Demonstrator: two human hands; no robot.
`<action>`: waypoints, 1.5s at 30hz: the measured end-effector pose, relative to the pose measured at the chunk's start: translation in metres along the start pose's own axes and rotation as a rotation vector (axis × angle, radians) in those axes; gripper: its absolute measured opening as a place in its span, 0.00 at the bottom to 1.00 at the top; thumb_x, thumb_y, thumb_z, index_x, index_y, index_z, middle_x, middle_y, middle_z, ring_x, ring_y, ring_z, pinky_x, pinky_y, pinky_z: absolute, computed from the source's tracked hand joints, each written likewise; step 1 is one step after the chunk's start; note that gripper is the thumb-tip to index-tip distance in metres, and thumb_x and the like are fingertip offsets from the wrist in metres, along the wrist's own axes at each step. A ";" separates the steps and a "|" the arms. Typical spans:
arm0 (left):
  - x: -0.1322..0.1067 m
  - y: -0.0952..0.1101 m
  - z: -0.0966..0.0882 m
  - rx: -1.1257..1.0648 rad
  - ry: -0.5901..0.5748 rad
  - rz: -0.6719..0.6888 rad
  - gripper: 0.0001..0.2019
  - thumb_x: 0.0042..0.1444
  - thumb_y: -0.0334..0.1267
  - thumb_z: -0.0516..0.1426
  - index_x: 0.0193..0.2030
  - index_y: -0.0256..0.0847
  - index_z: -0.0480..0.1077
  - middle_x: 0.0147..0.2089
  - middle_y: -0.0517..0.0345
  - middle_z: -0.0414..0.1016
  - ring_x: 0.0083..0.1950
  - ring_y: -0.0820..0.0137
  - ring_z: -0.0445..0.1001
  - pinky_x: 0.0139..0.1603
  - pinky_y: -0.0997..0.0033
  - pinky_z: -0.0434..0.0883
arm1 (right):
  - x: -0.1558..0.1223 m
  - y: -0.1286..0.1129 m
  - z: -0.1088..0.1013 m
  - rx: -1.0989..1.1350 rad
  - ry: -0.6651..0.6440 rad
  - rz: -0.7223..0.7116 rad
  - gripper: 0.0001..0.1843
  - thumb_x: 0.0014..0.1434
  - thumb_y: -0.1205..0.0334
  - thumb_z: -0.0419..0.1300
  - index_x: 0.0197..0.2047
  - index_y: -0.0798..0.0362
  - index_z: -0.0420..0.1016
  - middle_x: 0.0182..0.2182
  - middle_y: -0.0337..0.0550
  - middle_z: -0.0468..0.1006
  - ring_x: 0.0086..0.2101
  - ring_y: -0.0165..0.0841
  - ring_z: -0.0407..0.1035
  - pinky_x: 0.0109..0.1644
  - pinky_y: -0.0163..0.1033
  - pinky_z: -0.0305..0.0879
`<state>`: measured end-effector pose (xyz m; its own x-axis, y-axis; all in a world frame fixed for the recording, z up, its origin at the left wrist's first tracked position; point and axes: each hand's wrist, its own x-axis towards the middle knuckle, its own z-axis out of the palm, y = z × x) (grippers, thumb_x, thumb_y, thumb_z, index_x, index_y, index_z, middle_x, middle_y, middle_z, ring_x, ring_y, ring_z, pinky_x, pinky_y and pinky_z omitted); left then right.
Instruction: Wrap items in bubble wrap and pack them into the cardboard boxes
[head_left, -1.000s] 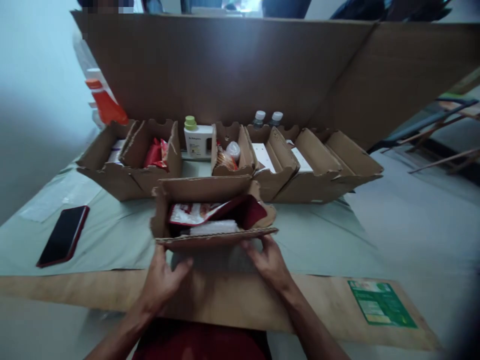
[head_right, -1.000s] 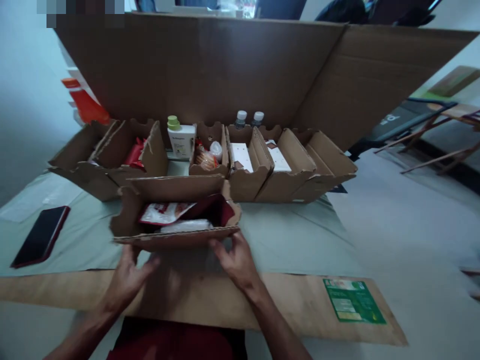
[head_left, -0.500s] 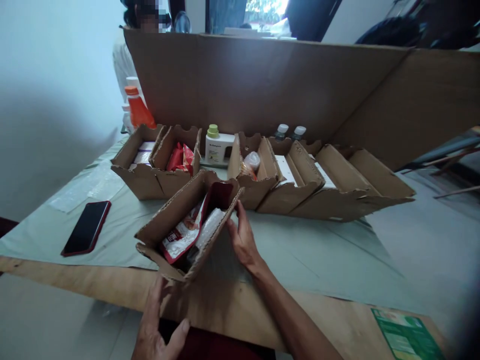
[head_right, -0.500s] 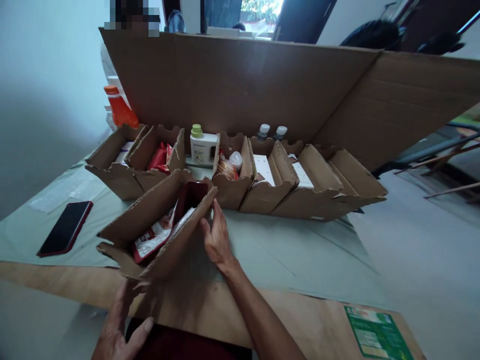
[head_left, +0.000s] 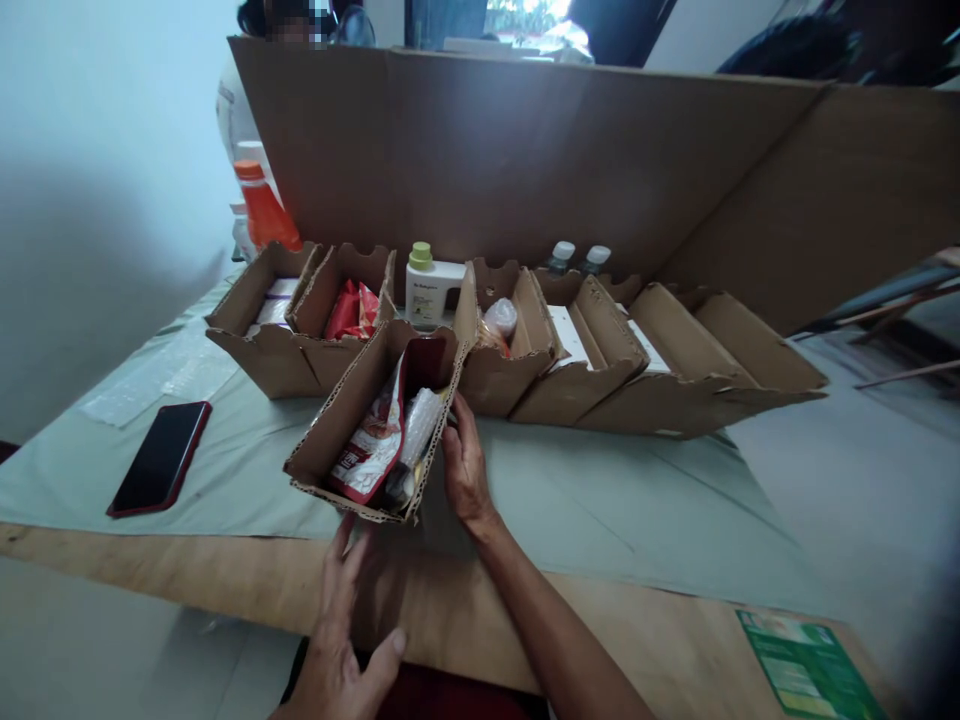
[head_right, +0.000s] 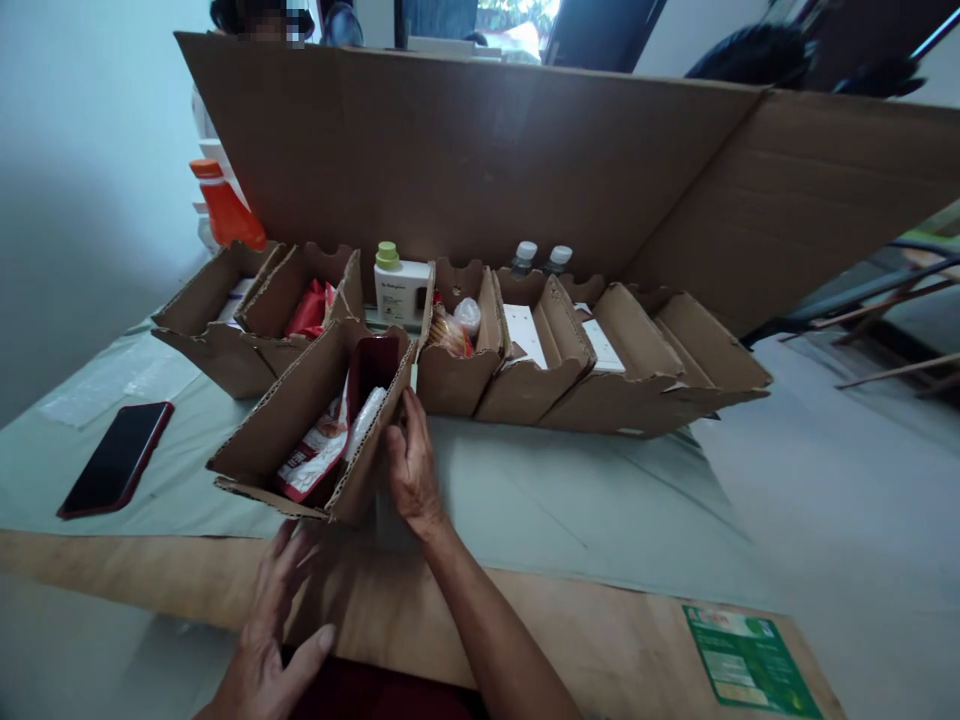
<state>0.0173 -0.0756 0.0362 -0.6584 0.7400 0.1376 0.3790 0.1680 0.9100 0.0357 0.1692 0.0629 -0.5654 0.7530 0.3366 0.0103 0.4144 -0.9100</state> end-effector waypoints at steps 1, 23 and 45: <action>0.002 0.002 0.003 -0.032 -0.024 0.002 0.38 0.63 0.42 0.57 0.78 0.51 0.49 0.81 0.45 0.43 0.78 0.41 0.53 0.71 0.36 0.64 | 0.002 0.002 -0.002 0.006 -0.011 0.005 0.41 0.70 0.32 0.43 0.73 0.50 0.59 0.72 0.51 0.61 0.71 0.42 0.54 0.76 0.53 0.49; 0.172 0.010 0.070 -0.234 -0.173 0.045 0.36 0.55 0.37 0.62 0.71 0.48 0.60 0.81 0.45 0.34 0.73 0.49 0.62 0.62 0.53 0.75 | -0.013 0.054 -0.026 0.010 0.086 0.174 0.20 0.69 0.49 0.52 0.49 0.52 0.79 0.49 0.50 0.82 0.50 0.39 0.75 0.58 0.47 0.71; 0.067 -0.038 -0.085 -0.110 0.338 -0.105 0.12 0.62 0.45 0.60 0.45 0.43 0.81 0.58 0.44 0.78 0.55 0.57 0.81 0.51 0.61 0.81 | 0.060 -0.111 0.072 -0.638 -0.426 -0.105 0.12 0.70 0.63 0.52 0.48 0.50 0.77 0.34 0.43 0.85 0.34 0.36 0.80 0.38 0.34 0.64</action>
<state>-0.0965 -0.0873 0.0437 -0.8745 0.4626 0.1458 0.2378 0.1471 0.9601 -0.0592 0.1316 0.1669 -0.8569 0.4856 0.1731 0.3396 0.7843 -0.5193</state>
